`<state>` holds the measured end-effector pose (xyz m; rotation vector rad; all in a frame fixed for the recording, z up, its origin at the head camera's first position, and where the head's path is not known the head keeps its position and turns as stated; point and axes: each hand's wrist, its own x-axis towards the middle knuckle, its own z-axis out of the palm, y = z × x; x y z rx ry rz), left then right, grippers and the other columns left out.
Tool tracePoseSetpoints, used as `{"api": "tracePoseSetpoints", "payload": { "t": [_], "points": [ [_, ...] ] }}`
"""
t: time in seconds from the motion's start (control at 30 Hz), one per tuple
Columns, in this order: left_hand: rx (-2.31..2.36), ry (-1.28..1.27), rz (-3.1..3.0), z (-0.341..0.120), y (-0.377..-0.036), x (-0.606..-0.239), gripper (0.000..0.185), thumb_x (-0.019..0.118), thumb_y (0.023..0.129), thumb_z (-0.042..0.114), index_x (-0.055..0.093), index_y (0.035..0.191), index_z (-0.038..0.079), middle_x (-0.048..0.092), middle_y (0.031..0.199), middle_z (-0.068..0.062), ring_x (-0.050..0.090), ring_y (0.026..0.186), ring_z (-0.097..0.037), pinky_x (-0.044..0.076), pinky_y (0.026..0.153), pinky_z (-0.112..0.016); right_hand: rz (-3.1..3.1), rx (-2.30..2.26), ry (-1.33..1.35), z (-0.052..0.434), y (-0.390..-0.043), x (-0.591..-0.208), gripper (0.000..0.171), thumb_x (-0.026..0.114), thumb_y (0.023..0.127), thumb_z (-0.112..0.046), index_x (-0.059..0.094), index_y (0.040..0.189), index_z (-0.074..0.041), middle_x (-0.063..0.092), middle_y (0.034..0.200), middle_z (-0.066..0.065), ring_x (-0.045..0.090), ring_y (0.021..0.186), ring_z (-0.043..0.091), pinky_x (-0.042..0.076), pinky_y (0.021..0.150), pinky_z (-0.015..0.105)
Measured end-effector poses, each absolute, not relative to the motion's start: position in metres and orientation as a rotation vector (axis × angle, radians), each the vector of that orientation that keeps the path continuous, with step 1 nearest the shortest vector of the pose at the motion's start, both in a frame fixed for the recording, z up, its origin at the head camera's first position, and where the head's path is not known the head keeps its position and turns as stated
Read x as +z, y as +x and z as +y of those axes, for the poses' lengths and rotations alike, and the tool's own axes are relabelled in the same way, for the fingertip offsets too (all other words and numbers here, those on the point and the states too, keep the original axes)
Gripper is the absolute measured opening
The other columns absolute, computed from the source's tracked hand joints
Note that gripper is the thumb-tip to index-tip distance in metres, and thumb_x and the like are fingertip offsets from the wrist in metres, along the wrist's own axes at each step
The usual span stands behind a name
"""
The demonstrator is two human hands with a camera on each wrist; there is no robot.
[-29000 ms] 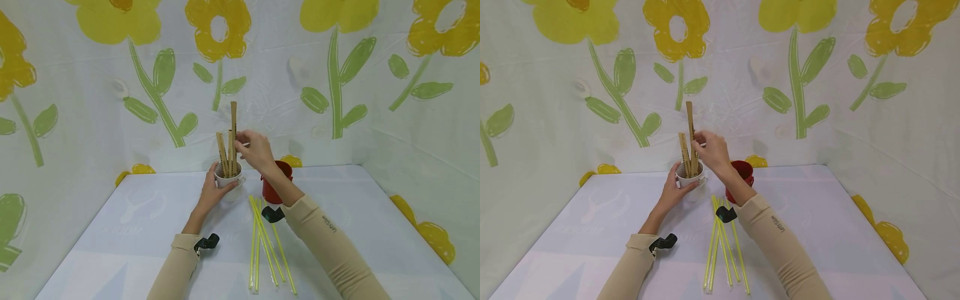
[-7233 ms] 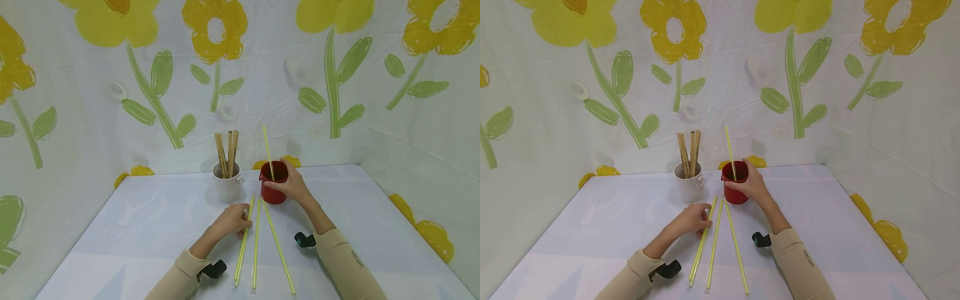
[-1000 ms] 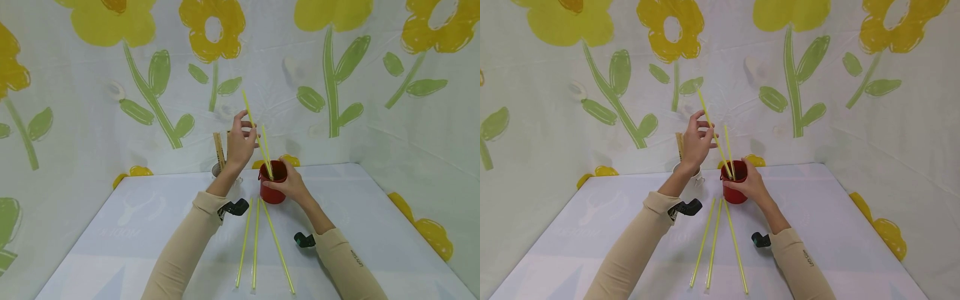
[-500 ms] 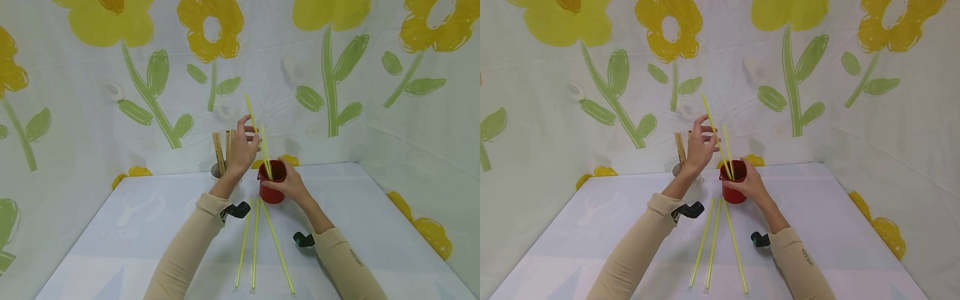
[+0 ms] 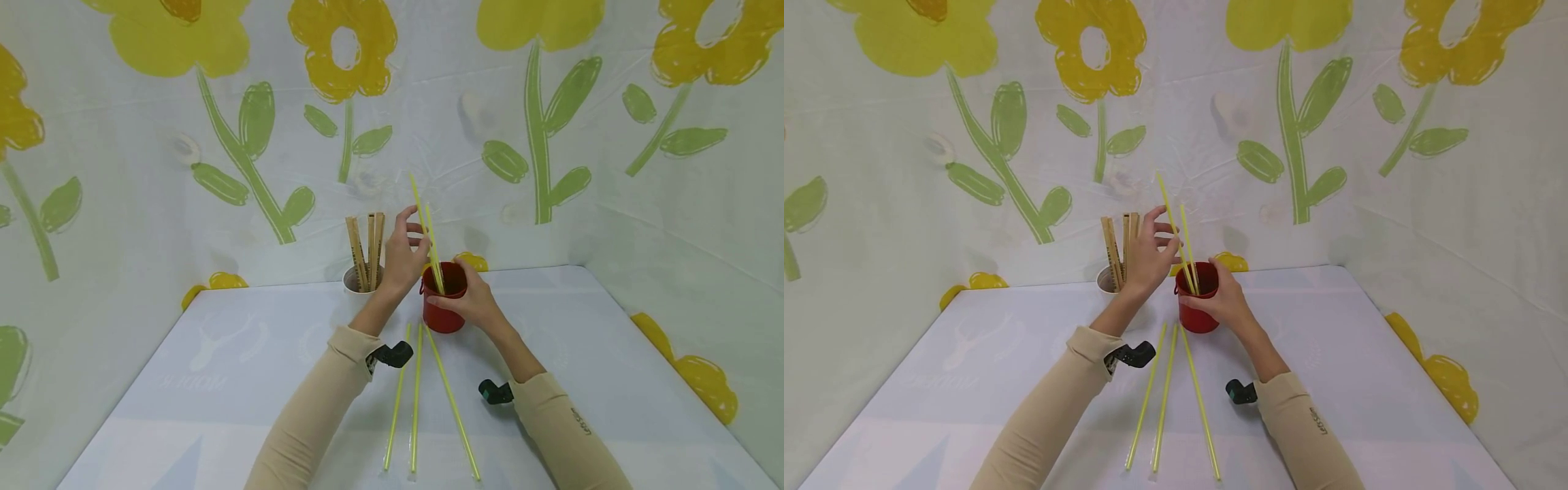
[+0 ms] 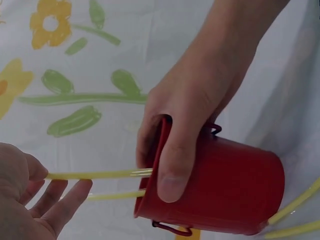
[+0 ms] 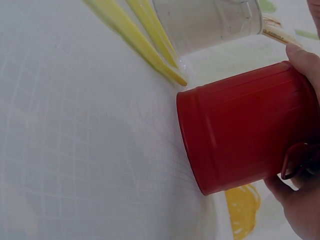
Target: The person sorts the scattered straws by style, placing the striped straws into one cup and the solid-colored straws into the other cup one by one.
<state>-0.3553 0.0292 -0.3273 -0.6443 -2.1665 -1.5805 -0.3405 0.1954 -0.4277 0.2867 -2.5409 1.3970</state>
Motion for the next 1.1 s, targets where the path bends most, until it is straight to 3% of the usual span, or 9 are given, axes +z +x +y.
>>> {"api": "tracePoseSetpoints", "payload": {
  "t": [1.1],
  "points": [
    [-1.643, -0.607, -2.240, 0.036, -0.362, -0.364, 0.061, 0.056, 0.092, -0.003, 0.035, 0.146, 0.017, 0.059, 0.113, -0.017, 0.069, 0.096, -0.032, 0.059, 0.062, -0.024, -2.520, 1.404, 0.345, 0.198, -0.340, -0.428, 0.093, 0.083, 0.077, -0.039, 0.029, 0.149, -0.016, 0.050, 0.139, 0.007, 0.049, 0.127, 0.029, 0.052, 0.097, 0.051]
  ]
}}
